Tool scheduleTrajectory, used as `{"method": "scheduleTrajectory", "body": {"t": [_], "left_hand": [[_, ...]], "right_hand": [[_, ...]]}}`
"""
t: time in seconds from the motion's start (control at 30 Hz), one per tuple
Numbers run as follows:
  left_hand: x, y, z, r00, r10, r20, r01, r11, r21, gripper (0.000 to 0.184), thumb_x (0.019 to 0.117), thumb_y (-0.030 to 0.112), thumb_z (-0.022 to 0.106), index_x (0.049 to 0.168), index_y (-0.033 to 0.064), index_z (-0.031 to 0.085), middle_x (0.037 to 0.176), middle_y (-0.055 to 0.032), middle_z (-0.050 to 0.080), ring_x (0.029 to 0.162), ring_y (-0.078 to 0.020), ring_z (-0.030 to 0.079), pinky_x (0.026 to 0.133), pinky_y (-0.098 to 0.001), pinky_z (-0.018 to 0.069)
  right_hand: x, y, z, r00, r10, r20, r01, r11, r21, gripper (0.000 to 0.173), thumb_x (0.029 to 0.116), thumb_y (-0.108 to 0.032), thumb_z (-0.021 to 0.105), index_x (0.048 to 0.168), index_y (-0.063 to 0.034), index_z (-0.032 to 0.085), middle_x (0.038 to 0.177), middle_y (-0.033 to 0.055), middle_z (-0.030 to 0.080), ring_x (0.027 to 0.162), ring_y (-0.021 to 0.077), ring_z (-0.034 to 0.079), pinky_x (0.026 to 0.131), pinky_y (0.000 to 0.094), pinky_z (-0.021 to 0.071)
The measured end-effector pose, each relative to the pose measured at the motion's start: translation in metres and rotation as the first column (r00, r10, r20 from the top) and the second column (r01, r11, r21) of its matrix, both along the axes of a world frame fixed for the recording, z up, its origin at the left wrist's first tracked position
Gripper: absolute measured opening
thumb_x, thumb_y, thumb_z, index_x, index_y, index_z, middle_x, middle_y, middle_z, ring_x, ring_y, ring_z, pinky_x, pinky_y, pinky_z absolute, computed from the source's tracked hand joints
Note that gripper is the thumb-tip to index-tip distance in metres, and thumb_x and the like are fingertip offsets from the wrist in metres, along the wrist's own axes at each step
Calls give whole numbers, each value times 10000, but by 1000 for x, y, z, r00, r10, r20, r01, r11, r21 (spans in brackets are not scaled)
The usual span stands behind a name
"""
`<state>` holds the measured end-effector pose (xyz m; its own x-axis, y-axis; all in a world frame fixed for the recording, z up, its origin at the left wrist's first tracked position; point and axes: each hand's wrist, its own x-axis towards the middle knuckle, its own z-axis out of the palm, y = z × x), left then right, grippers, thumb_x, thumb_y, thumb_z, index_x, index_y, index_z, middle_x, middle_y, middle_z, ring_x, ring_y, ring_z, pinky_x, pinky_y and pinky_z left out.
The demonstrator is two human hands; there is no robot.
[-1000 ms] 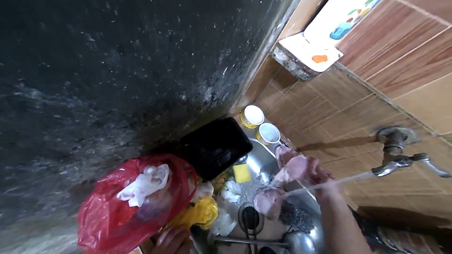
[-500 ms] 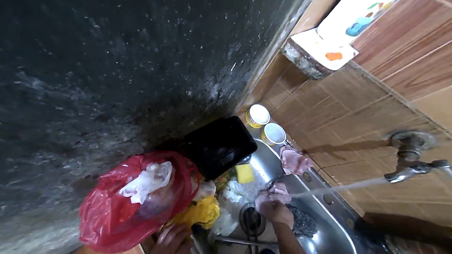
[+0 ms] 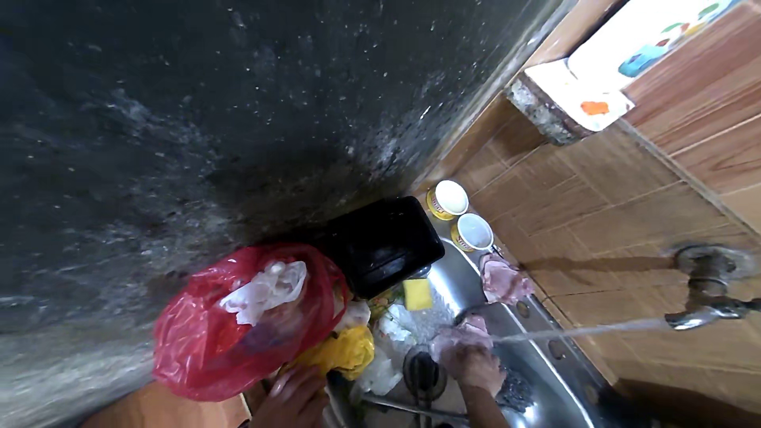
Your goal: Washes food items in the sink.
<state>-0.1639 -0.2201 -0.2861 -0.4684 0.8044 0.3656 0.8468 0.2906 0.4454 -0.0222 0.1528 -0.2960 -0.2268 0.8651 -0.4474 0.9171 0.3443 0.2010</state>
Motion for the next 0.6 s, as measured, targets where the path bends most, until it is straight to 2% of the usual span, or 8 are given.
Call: {"method": "scheduleTrajectory", "body": {"t": [0.1,0.17,0.27,0.33,0.4,0.5,0.53,0.6], "left_hand": [[0,0,-3,1000,-3,-9,3,1000,12,205,1007,256,552,1008,186,745,1153,-34,729,1244,-240,622,1112,-451,444],[-1,1,-4,1000,-3,-13,3,999,33,210,1008,249,540,1005,184,740,1147,-30,727,1242,-232,617,1120,-435,429],[-1,2,-3,1000,-4,-16,5,999,41,225,1007,252,532,993,183,745,1134,-27,733,1227,-227,628,1105,-429,446],[-1,2,-4,1000,-1,-6,1,999,33,221,1004,254,538,989,187,748,1137,-21,734,1232,-221,627,1113,-428,441],[0,2,-5,1000,3,11,-3,1000,12,221,1002,254,547,992,185,757,1144,-22,740,1231,-228,634,1109,-445,447],[1,2,-4,1000,3,9,-3,1000,17,219,998,254,546,976,182,752,1133,-26,741,1222,-228,638,1110,-440,446],[0,2,-4,1000,-1,8,1,1000,19,214,997,250,548,977,180,749,1132,-27,740,1228,-232,634,1114,-442,442],[-1,3,-4,1000,-4,2,4,1000,31,214,999,248,544,973,181,746,1126,-25,738,1228,-232,632,1114,-445,443]], "right_hand": [[-6,0,1,983,144,-113,-157,981,-114,567,975,-378,659,1448,-75,581,1454,199,581,1388,400,509,1152,576,398],[-12,5,3,986,78,-147,-108,973,-205,624,952,-386,707,1441,-32,548,1378,236,622,1310,411,579,1119,579,438],[-11,16,4,993,90,-70,-109,930,-352,556,974,-378,681,1409,-43,596,1410,230,602,1345,394,550,1151,572,400],[-8,26,10,958,-26,-287,-101,902,-419,413,1029,-255,617,1380,-38,624,1392,195,624,1326,319,574,1154,487,424],[-8,30,22,772,-348,-532,41,862,-505,330,1052,-117,521,1323,49,607,1269,226,656,1164,295,637,1024,473,511],[-13,41,34,462,-646,-608,183,740,-647,343,1089,-198,424,1338,5,545,1080,172,677,920,238,676,798,446,580],[-15,45,38,415,-672,-614,160,718,-677,334,1096,-220,427,1330,-17,553,1041,143,696,877,209,694,754,409,595],[-14,58,45,456,-645,-613,90,719,-689,349,1105,-202,437,1390,-16,515,1105,143,685,920,204,690,779,392,597]]}}
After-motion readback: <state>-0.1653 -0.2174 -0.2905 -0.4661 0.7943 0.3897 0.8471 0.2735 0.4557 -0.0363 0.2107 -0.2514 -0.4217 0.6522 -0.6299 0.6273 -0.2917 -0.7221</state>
